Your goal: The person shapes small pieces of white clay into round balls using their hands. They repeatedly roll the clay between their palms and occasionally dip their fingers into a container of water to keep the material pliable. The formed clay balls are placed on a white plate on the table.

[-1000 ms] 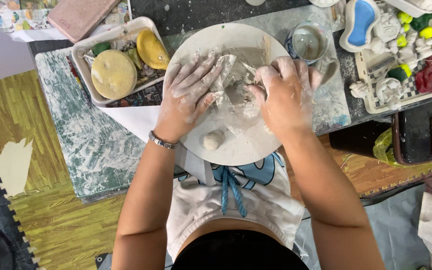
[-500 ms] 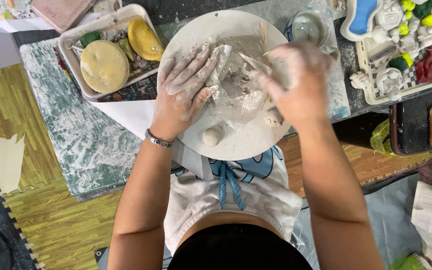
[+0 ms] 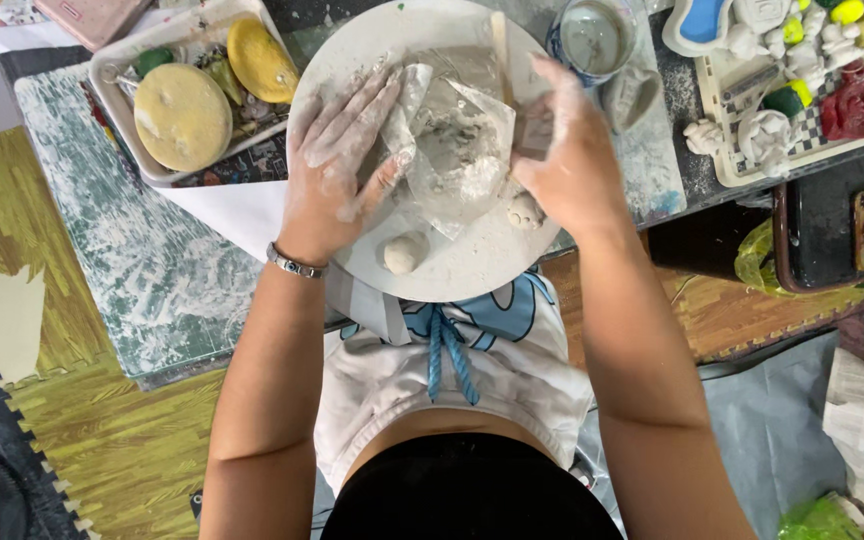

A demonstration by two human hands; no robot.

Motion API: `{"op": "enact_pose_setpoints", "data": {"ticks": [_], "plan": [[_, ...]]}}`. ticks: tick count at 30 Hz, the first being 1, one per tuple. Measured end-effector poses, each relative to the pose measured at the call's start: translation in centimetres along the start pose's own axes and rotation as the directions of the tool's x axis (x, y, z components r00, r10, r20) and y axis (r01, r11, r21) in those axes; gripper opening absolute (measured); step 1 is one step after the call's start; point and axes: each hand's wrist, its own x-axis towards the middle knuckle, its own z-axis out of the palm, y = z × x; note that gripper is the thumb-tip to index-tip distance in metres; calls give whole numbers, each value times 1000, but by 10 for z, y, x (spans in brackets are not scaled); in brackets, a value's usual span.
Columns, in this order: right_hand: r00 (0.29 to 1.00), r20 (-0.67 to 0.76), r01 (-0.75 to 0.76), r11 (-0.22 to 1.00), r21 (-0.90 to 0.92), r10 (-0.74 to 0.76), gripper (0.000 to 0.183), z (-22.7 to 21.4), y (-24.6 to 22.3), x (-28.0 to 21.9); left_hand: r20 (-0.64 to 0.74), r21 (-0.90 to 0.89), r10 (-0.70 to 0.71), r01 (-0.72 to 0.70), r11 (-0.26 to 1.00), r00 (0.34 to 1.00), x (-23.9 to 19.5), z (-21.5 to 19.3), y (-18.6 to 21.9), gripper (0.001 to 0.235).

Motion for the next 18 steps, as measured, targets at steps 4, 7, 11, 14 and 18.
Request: {"op": "enact_pose_setpoints", "data": {"ticks": [4,7,11,14,18], "plan": [[999,25,-43,996,82,41,95,0,-12,10,-35,42,25,-23,999,999,-4,2,5,63],[971,123,-228,950,213,205,96,-2,-16,14,-22,48,7,-6,999,1000,-5,3,5,64],[961,157,-255,948,191,227,94,-4,-12,21,-30,33,-7,8,999,1000,-6,5,3,64],[841,292,-520,828,210,454,95,-15,-1,25,-35,40,-9,10,999,999,-9,5,4,64],[912,385,-409,408,816,144,85,-33,17,21,-45,45,-10,12,999,999,-9,4,6,65]]}}
